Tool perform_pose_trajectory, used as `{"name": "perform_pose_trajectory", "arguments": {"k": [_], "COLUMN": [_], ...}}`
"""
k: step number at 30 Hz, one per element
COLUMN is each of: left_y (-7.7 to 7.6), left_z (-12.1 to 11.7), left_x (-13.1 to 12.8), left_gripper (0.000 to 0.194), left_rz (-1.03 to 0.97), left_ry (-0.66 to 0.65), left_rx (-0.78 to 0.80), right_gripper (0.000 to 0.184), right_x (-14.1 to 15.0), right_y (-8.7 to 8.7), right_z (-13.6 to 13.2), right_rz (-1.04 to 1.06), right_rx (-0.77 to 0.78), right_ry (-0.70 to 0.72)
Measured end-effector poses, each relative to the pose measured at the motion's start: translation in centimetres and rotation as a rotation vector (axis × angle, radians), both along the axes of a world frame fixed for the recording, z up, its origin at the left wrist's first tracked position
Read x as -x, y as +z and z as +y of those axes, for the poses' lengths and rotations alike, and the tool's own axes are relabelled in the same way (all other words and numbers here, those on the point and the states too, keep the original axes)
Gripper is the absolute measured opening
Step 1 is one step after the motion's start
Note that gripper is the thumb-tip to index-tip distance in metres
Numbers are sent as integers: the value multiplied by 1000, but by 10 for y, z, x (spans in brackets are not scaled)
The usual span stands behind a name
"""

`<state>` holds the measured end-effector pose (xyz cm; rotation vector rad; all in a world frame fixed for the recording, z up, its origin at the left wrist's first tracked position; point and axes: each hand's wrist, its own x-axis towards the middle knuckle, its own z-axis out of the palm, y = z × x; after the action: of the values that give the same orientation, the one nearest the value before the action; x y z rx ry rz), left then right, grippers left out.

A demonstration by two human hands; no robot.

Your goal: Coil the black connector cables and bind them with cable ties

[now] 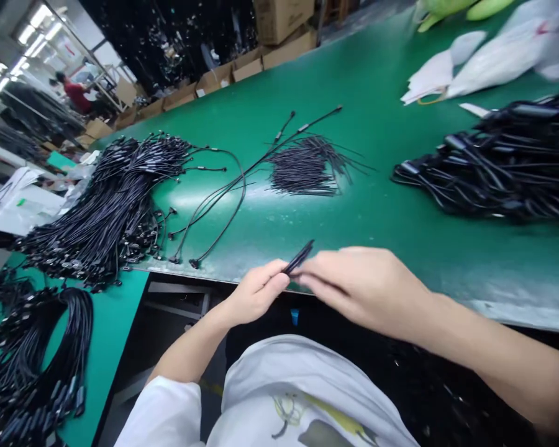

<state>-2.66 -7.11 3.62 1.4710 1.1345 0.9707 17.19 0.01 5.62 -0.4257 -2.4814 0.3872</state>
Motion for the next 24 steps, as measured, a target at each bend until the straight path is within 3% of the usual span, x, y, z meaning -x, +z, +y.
{"name": "perform_pose_trajectory", "arguments": {"k": [2,6,11,15,18,24], "left_y": [-1,-3,-16,-25,-31,-39], "left_z": [0,9,15,11,7,5], "left_x": [-3,-13,-35,-39,-35,-22], "left_gripper": [29,29,50,45,40,35], "left_rz": [-193,-592,-716,-754,-521,-68], "left_ry": [1,172,272,392,279,87], "left_rx": [57,122,328,320,260,186], "right_gripper": [18,36,37,39,40,38], "right_x": [3,20,45,47,47,61], "right_y": [-3,-26,-48,-47,-42,-40], "right_z": [11,17,5,5,3,-17], "right_rz": [152,419,730,853,957,961], "right_rx": [138,597,1225,1634,1698,1542], "right_ry": [-140,-253,-231,-40,-90,-114]}}
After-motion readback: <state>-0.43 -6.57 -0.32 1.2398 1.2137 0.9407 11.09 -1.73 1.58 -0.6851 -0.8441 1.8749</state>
